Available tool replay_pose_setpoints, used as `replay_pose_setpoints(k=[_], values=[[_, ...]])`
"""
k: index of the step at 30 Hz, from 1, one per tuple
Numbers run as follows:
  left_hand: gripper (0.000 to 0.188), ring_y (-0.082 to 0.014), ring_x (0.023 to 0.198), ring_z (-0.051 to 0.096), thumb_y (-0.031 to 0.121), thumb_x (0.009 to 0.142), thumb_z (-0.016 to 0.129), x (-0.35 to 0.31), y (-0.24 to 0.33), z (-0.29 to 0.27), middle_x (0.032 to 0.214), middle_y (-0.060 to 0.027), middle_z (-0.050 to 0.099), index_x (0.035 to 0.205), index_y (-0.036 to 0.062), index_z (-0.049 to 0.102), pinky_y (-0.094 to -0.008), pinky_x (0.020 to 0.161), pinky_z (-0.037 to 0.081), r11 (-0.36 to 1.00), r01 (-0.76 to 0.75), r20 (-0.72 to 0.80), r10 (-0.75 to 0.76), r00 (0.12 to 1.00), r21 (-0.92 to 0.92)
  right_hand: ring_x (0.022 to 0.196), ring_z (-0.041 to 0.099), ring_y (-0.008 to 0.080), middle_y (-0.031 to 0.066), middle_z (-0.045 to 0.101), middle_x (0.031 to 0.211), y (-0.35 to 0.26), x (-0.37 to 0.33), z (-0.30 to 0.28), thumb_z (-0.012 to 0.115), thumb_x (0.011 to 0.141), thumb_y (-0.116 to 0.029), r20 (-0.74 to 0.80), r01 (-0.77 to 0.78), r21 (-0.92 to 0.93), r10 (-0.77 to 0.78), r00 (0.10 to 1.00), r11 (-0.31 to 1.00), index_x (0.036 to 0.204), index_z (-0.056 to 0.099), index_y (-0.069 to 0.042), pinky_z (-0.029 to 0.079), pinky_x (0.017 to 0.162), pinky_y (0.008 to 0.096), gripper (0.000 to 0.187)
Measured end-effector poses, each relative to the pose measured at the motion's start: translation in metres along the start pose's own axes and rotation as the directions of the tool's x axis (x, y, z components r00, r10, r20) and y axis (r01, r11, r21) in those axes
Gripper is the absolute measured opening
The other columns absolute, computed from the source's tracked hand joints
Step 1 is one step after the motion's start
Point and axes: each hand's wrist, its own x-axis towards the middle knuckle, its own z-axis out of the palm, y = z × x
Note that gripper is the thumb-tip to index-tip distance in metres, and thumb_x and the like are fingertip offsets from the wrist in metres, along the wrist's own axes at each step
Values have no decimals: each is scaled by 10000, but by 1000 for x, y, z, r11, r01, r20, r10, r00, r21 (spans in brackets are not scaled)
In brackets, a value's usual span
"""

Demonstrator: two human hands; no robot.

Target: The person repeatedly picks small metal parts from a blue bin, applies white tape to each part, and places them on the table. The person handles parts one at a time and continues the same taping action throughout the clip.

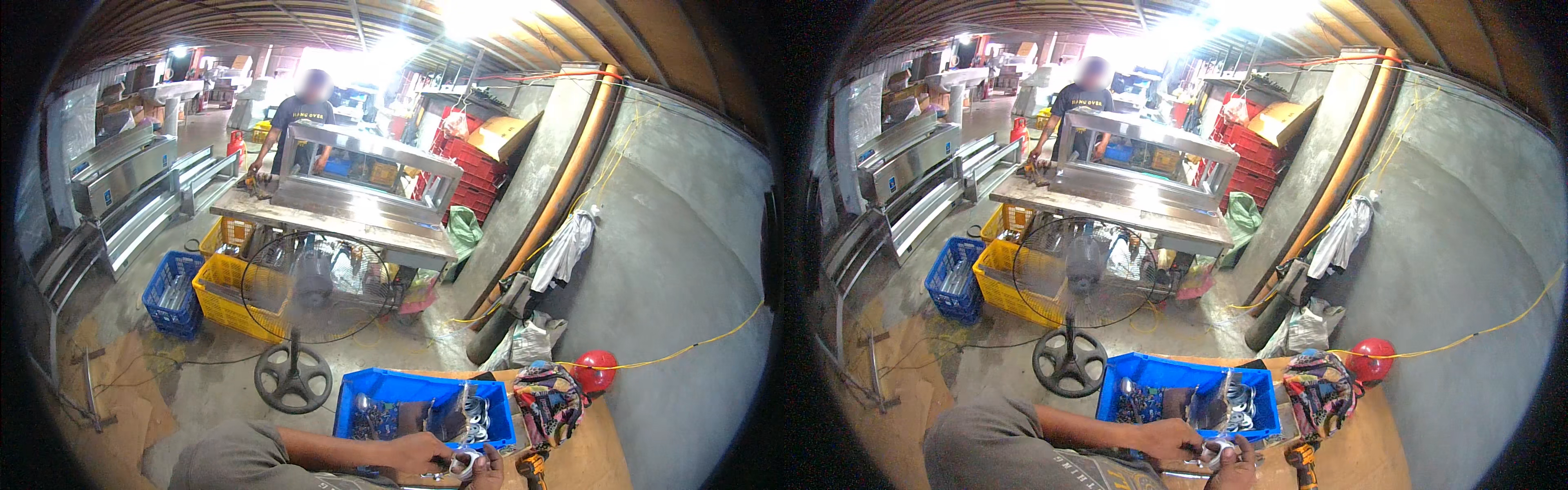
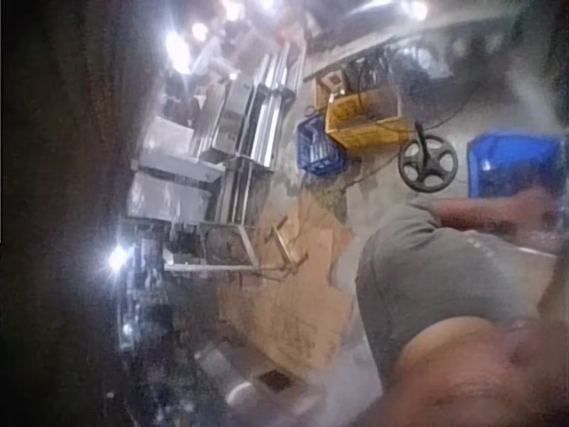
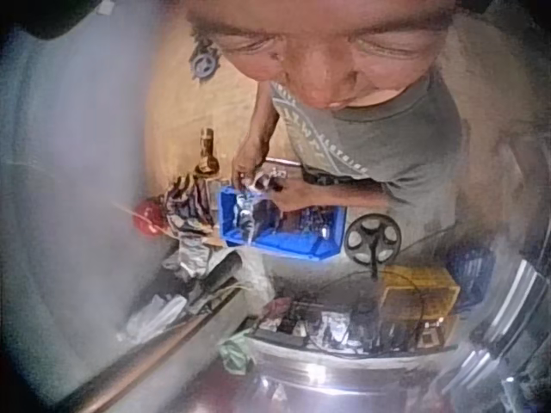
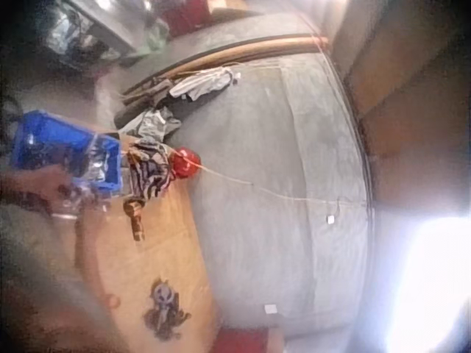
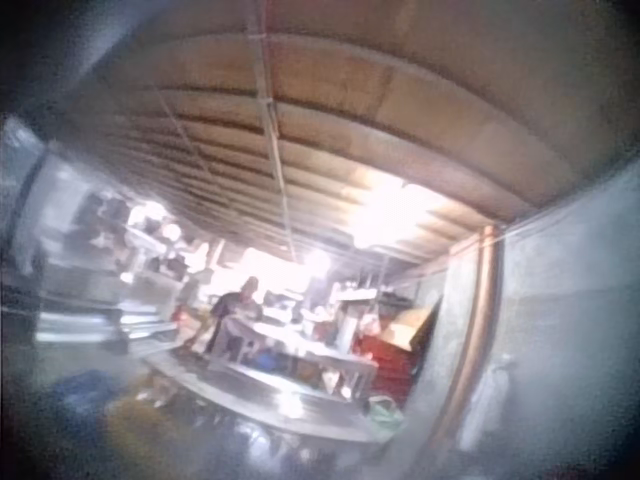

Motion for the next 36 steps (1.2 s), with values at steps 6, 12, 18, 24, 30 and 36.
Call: replay_pose_setpoints(k=[6,12,18,24,30,36], values=[[240,-196,727,636,205,885,712,-5,-5,3,800,-141,681,982,-10,669,-379,686,499,956,103,48,-93,995,-274,938,626,261,151,670,1076,15,19,27,599,970,-381,-71,159,200,-147,986,967,1419,512,-123,501,825,379,525],[219,-107,755,556,184,888,727,-17,-12,-12,772,-37,632,925,-16,644,-316,662,458,906,139,101,-107,989,-401,1014,613,291,163,660,1143,79,71,56,591,977,-360,-39,230,-144,-238,971,963,1406,519,-107,486,877,397,503],[189,-74,774,575,197,933,698,-29,-26,-2,862,-12,648,941,17,640,-235,652,476,509,214,164,-141,976,-834,1071,598,312,178,646,1185,144,117,97,574,986,-345,130,336,-416,-310,942,845,1387,532,-92,467,921,407,477],[159,-72,762,604,201,968,655,-22,-36,13,896,-15,667,993,47,620,-210,651,482,234,184,158,-123,980,-955,1128,584,334,193,633,1228,251,153,143,557,994,-329,248,443,-679,-384,889,586,1369,544,-77,449,964,417,452],[149,-82,784,597,210,963,666,-11,-39,29,896,-1,649,991,70,622,-233,714,489,142,175,143,-206,968,-974,1185,569,355,208,620,1270,379,168,177,541,1003,-314,307,488,-840,-534,788,236,1351,557,-62,430,1007,427,429],[236,-133,819,617,197,977,639,7,-42,37,921,-22,638,1155,68,553,-289,742,512,502,6,-68,-129,989,-865,1136,578,378,227,630,1205,289,145,120,544,1002,-284,142,450,-721,-523,841,527,1265,606,-35,434,983,440,367]])
